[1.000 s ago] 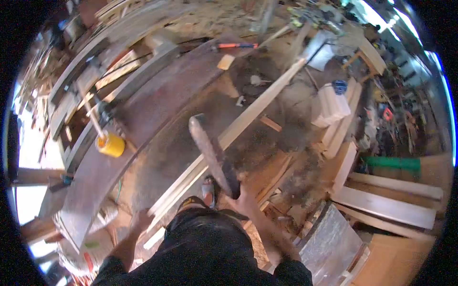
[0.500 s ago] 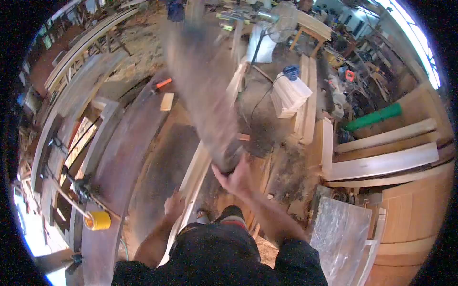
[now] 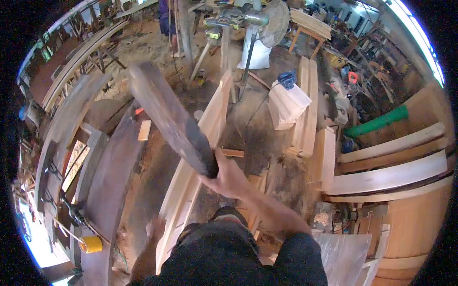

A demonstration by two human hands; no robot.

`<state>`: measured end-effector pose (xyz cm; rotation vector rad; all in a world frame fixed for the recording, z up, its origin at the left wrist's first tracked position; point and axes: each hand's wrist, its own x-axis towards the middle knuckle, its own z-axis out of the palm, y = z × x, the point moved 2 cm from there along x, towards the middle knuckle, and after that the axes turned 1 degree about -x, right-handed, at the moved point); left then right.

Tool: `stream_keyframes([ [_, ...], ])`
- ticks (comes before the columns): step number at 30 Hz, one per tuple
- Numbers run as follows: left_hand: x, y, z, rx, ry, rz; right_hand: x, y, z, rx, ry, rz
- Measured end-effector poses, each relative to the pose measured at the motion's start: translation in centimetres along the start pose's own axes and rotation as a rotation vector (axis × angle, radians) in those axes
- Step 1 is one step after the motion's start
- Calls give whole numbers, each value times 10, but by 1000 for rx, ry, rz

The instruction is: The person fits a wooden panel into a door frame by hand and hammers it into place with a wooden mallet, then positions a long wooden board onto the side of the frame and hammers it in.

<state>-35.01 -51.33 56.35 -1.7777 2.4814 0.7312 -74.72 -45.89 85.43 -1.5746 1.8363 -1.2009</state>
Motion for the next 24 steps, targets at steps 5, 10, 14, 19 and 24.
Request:
stream_keyframes([
  [5, 61, 80, -10, -33, 16, -162, 107, 2, -58, 56, 356, -248],
  [10, 74, 100, -17, 9, -7, -157, 64, 189, 1, -240, 44, 72],
  [14, 86, 85, 2, 129, 77, -158, 62, 255, 12, -274, -239, 416],
  [19, 83, 96, -6, 63, -8, -266, 95, 212, -46, -43, -117, 255],
  [24, 75, 86, 1, 56, 20, -278, 184, 83, -163, 67, 230, -89],
])
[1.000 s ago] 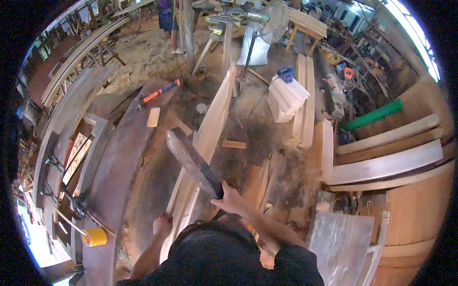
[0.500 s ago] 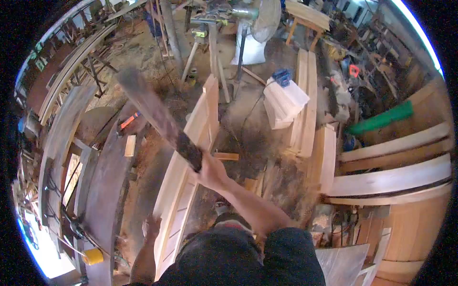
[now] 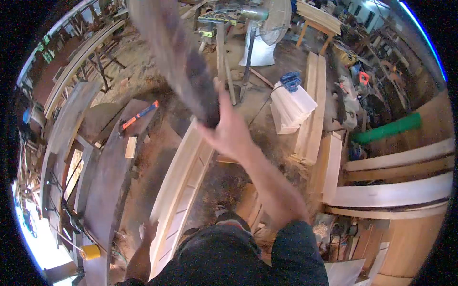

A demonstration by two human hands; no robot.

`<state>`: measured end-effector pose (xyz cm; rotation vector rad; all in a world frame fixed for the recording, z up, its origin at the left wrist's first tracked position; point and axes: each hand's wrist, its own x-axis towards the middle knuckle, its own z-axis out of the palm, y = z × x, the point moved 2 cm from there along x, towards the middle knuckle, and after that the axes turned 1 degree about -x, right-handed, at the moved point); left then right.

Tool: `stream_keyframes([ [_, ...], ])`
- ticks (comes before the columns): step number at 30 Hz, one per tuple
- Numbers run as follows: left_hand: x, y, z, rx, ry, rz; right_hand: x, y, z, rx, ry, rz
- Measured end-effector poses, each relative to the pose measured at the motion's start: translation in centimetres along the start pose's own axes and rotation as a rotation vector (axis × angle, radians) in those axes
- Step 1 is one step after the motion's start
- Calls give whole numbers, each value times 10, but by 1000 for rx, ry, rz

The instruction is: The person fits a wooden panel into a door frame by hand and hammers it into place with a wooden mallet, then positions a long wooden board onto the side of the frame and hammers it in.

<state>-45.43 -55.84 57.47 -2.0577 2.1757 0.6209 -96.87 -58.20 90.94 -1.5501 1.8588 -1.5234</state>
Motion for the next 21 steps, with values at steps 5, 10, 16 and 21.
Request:
stream_keyframes([
  [5, 10, -19, 17, 2, -38, -38, 59, -17, 5, 30, 355, -237],
  [10, 9, -7, 9, 65, -56, -64, -59, 198, 91, -315, -99, 223],
  [16, 12, -12, 12, 68, 79, 64, -111, 216, 108, -497, -423, 489],
  [21, 10, -4, 4, 97, 53, 71, -109, 184, 95, -169, -304, 353],
])
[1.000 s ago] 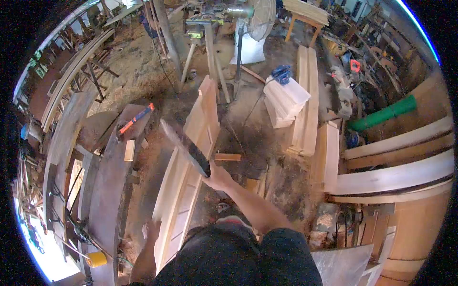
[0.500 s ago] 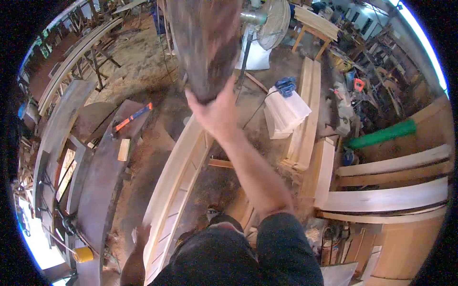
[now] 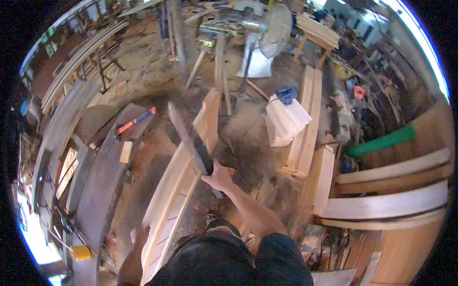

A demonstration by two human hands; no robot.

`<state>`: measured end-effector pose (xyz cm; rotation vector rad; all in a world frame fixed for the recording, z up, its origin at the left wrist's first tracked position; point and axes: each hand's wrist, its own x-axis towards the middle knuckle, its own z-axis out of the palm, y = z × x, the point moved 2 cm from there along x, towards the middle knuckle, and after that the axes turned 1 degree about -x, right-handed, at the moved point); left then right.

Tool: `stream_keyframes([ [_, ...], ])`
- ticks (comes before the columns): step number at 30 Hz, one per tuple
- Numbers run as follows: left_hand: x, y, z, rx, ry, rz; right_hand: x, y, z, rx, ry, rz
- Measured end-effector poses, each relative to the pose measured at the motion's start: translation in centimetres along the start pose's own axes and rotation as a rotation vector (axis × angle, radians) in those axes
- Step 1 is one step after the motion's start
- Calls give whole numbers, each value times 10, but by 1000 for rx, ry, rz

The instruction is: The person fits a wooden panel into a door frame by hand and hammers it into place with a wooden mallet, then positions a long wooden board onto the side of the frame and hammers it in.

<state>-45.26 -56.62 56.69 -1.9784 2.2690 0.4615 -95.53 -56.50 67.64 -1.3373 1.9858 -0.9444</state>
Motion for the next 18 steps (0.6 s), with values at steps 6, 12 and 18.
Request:
stream_keyframes([
  [6, -6, 10, -16, -78, -136, -97, 10, -183, -138, -33, 428, -392],
  [12, -2, 11, -17, -141, -78, -62, 70, -191, -134, 321, 679, -355],
  [18, -4, 15, -20, -73, -88, -66, 21, 27, 22, -267, -73, 385],
])
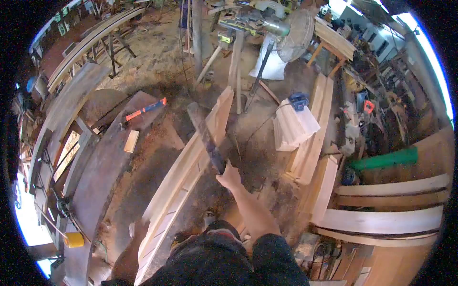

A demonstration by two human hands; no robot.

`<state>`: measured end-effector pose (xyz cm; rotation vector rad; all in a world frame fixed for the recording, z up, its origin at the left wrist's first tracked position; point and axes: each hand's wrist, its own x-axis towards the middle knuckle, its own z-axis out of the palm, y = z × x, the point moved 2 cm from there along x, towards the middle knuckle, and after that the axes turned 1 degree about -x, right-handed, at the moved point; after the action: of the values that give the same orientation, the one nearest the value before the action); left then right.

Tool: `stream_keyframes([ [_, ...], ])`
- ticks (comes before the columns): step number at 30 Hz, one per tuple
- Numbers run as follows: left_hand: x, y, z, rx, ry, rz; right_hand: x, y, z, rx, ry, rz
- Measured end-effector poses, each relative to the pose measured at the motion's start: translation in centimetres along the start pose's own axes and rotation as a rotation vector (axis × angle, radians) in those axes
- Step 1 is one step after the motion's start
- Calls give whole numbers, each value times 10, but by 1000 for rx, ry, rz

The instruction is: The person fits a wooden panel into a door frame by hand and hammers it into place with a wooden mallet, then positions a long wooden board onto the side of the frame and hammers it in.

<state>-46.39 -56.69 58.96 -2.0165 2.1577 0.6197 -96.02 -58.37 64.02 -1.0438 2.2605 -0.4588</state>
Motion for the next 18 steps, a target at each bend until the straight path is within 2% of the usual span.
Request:
stream_keyframes([
  [3, -2, 5, -4, 1, 120, 27, -19, 7, 13, 99, 19, -131],
  [4, 5, 3, 2, 38, 145, 85, -23, 9, 17, 138, -3, -95],
  [5, 5, -6, 7, 55, -10, 16, -30, 13, 18, 162, 33, -160],
  [7, 6, -4, 6, 34, -17, 35, -40, -2, 4, 208, 99, -330],
  [9, 0, -3, -2, -3, -54, 24, -75, -48, -41, 237, 166, -389],
  [11, 0, -7, -4, -44, -21, 57, -102, -89, -80, 420, 152, -487],
  [13, -2, -12, 2, -63, -18, 74, -131, -133, -104, 584, 298, -603],
  [16, -3, -5, -11, -53, -54, 3, -135, -138, -86, 642, 148, -573],
  [18, -6, -10, -8, -86, -84, -25, -137, -99, -24, 553, 128, -514],
])
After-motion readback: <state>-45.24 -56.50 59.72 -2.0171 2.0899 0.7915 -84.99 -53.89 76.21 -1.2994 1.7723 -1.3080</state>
